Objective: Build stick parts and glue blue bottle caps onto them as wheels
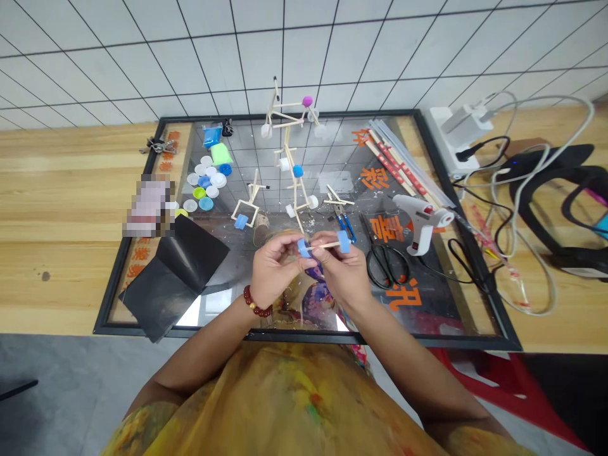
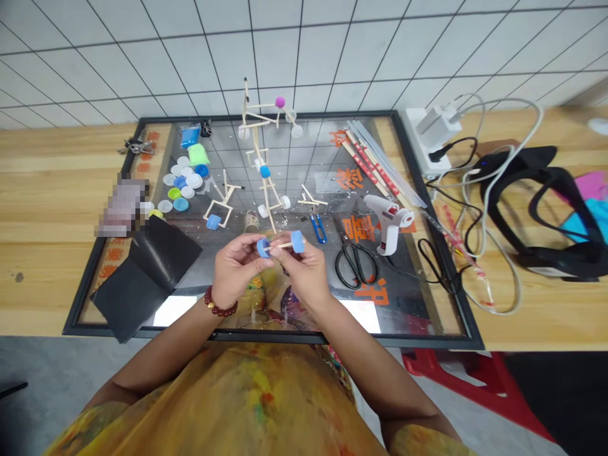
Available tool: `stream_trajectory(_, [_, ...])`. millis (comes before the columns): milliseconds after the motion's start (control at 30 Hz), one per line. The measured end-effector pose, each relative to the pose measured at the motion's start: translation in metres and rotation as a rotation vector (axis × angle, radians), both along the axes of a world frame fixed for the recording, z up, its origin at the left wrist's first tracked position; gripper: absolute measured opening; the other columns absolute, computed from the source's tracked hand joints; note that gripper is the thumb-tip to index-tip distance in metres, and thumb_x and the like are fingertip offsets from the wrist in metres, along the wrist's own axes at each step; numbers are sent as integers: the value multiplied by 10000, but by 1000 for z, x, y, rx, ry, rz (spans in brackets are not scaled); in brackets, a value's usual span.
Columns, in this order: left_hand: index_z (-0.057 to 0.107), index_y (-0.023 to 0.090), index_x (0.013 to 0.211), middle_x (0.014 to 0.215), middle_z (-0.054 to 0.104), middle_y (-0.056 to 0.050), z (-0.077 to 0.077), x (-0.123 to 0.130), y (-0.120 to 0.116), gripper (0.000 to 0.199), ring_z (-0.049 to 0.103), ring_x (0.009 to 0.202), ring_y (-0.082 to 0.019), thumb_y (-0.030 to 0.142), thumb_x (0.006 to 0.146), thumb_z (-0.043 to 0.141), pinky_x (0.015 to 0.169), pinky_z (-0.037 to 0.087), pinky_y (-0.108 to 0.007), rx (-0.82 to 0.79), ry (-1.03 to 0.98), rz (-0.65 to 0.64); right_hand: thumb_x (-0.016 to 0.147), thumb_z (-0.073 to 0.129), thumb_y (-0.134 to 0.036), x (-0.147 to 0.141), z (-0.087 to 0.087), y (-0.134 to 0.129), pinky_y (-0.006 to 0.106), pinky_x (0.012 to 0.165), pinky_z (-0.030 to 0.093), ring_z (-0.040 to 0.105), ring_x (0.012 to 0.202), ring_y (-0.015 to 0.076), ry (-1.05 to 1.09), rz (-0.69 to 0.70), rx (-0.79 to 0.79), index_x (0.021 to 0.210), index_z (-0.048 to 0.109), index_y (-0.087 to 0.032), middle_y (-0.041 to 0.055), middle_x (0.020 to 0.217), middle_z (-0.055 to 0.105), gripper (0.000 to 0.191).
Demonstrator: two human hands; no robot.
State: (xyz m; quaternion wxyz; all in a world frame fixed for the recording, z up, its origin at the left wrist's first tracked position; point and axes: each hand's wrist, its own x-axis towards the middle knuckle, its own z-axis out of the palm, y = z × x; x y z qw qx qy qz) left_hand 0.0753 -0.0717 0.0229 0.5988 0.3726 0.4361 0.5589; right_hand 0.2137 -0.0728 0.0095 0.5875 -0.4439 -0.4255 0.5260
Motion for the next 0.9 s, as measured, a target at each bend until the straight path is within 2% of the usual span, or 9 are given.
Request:
stream_trajectory(133, [788,248,1013,1046,668,-40,3,-1,-1,517,641,897,-158,121,533,933,858,526,-275,140,134,50,694,857,-473,-6,-8,2,334,736,585,673,783,173,289,99,-265,781,708,-273,-5,824,724,265])
stream_trajectory(233, [793,251,1018,1040,655,-52,3,-2,-2,443,633,889,-163,139,603,901,850,521,-279,169,192,49,645,898,-436,-10,-10,1,302,747,591,684,784,157,438,90,-358,773,703,-264,-16,821,736,290])
stream_trajectory(467, [797,245,970,1025,676,-57,3,-2,-4,341,646,905,-177,169,646,871,847,553,-285,181,250,16,742,836,-460,-9,-21,-1,282,737,589,688,754,135,371,105,-296,792,679,-269,-37,789,728,253])
stream_trajectory(633, [787,223,982,1028,678,-57,-1,-1,-4,307,661,851,-154,192,683,852,819,583,-277,230,291,24,659,910,-383,-10,-19,0,224,662,572,657,666,98,536,86,-369,736,696,-252,-53,749,714,262])
stream_trajectory(767, [754,198,1003,1030,693,-59,-9,-1,-3,284,679,846,-147,213,726,813,796,602,-279,347,398,36,584,954,-342,-13,-12,0,178,648,565,652,661,75,621,61,-413,720,715,-232,-60,746,726,296])
stream_trajectory(900, [700,198,1136,1098,688,-82,-13,-3,-1,444,684,921,-171,209,710,821,821,598,-298,425,539,41,534,975,-301,-14,-10,2,152,600,537,638,650,64,650,68,-457,713,730,-212,-56,733,727,316])
